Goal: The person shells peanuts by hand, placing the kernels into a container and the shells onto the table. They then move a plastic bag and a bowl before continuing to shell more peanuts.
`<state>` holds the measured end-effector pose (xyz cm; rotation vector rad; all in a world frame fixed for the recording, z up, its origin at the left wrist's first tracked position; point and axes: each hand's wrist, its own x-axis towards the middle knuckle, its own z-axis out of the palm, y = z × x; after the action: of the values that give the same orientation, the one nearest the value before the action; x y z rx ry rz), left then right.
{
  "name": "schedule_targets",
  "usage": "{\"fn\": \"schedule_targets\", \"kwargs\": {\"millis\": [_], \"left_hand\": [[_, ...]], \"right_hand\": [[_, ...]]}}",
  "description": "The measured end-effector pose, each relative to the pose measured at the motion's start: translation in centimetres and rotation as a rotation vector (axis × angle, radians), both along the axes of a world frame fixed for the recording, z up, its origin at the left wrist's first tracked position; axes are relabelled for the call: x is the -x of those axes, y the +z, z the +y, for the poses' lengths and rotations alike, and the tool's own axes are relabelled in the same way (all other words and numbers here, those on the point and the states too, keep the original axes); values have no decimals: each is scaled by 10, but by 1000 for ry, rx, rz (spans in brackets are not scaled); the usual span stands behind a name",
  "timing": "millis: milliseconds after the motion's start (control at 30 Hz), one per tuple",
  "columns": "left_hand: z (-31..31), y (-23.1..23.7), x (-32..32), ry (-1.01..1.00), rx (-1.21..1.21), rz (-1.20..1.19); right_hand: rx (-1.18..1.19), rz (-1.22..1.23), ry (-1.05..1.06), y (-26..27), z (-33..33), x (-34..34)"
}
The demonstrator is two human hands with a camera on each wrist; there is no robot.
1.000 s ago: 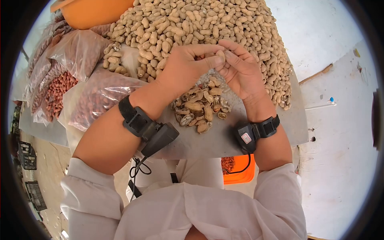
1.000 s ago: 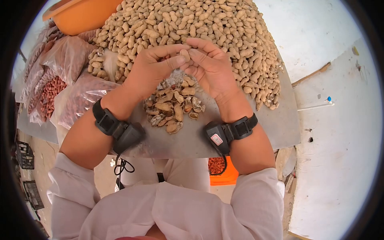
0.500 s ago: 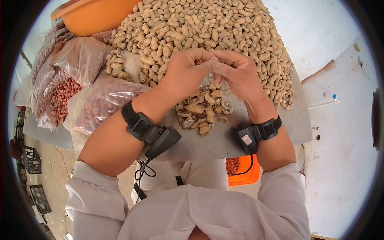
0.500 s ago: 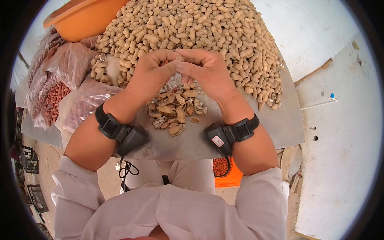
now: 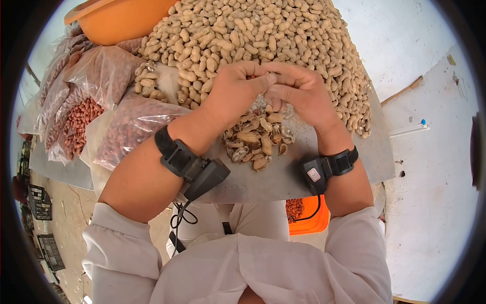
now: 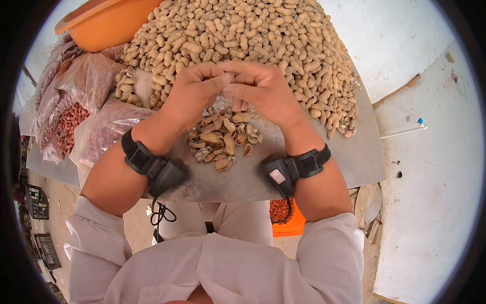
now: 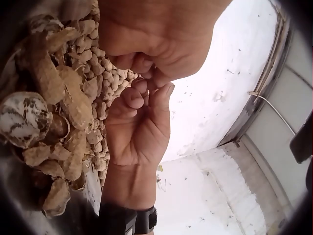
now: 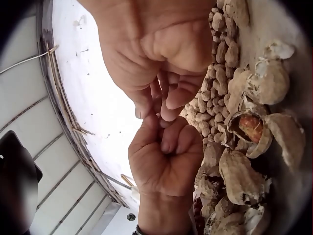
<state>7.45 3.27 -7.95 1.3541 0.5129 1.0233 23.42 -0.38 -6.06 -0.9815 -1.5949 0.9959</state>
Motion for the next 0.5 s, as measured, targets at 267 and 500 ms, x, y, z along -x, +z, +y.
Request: {"fn": "schedule_targets", "kwargs": {"millis": [267, 500], "left_hand": [[5, -2, 0, -178, 265, -220], [7, -2, -1, -283, 405, -353]], "right_hand": [[-75, 168, -20, -11, 3, 3], [-43, 250, 25, -8, 6, -3]]}}
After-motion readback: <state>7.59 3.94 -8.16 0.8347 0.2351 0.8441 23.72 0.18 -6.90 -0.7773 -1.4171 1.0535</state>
